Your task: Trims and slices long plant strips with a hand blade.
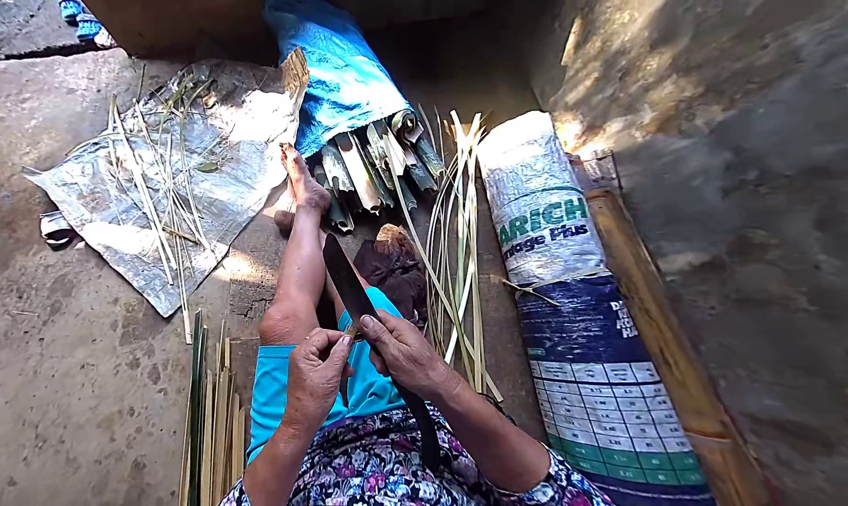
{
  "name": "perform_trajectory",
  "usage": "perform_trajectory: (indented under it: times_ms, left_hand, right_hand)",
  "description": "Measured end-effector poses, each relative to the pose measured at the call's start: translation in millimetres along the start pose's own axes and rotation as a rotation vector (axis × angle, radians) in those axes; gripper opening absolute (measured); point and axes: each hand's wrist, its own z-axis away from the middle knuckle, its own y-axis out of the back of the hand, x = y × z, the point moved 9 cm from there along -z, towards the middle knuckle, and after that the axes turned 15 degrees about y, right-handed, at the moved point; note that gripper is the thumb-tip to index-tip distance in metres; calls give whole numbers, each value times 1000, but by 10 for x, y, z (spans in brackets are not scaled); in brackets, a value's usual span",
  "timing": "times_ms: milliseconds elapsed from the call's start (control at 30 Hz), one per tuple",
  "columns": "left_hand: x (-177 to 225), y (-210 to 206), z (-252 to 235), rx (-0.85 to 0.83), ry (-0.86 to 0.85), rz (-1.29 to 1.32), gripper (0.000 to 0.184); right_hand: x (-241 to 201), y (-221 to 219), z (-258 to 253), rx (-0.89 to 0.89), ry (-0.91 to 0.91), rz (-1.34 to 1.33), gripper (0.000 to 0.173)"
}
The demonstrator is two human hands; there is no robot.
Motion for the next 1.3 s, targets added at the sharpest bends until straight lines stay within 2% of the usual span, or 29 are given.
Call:
perform_trajectory:
  times_ms: [233, 400, 567, 933, 1300]
  left_hand:
    - [13, -10, 19, -4, 32, -8, 11]
    - [71, -9, 41, 65, -66, -90, 10]
    - [29, -41, 22, 19, 68, -3, 11]
    - [3, -70, 12, -36, -10, -1, 12]
    - [-37, -106, 53, -85, 44, -24, 14]
  right_hand:
    - [15, -16, 12, -14, -28, -64, 29]
    - [30, -26, -7, -16, -34, -115, 27]
    - [42, -25, 2, -16, -8, -126, 25]
    - [78, -32, 17, -31, -17, -269, 23]
    - [88, -44, 52, -89, -64, -305, 22]
